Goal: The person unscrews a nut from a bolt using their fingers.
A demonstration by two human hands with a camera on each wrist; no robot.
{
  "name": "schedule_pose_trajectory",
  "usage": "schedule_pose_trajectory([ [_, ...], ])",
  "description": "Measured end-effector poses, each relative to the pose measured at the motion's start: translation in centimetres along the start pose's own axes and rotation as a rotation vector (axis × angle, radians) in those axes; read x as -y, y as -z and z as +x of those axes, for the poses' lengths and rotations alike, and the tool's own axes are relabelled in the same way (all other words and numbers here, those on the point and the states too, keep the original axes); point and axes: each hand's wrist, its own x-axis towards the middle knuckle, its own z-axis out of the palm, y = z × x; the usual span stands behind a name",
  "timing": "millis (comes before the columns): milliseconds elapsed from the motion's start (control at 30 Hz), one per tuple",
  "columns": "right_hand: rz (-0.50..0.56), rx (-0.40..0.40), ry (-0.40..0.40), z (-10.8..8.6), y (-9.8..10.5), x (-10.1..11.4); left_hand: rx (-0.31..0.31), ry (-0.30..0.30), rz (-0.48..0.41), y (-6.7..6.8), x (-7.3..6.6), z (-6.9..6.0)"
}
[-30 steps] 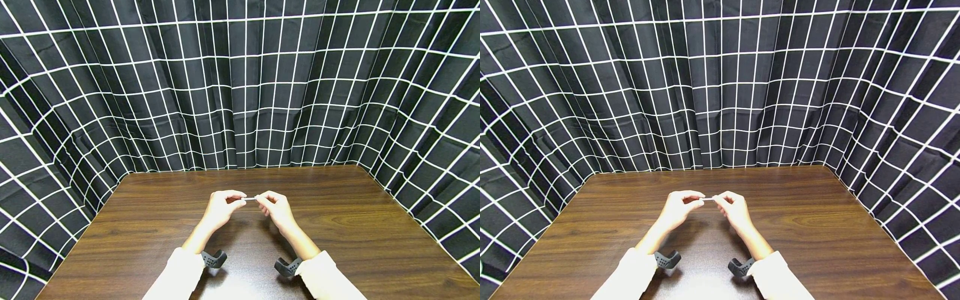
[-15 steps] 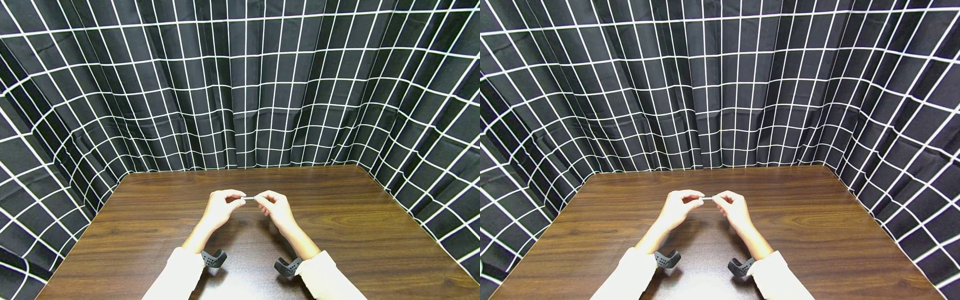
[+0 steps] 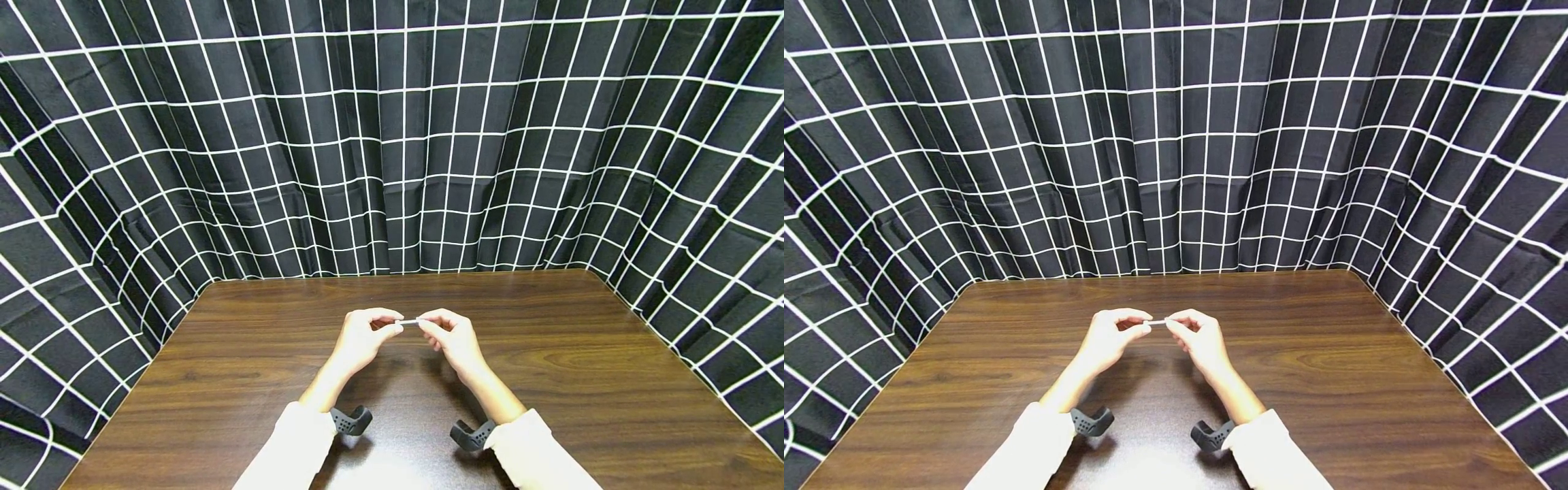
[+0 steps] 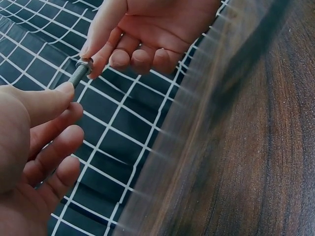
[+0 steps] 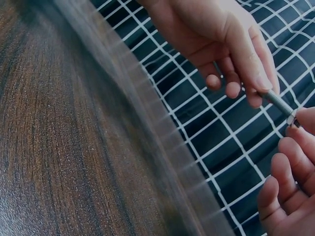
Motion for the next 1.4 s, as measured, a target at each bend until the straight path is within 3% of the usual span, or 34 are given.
schedule_pose_trajectory([
  [667,0.049,0.018,0.099,0.03,-0.02,-0.57,0.008,-0.003,-0.023,0.07,0.03,0.11],
  [1400,0.062,0.008,0.068,-0.04,-0.20,-0.10,0.024,-0.014,-0.012,0.42,0.12,0.07],
])
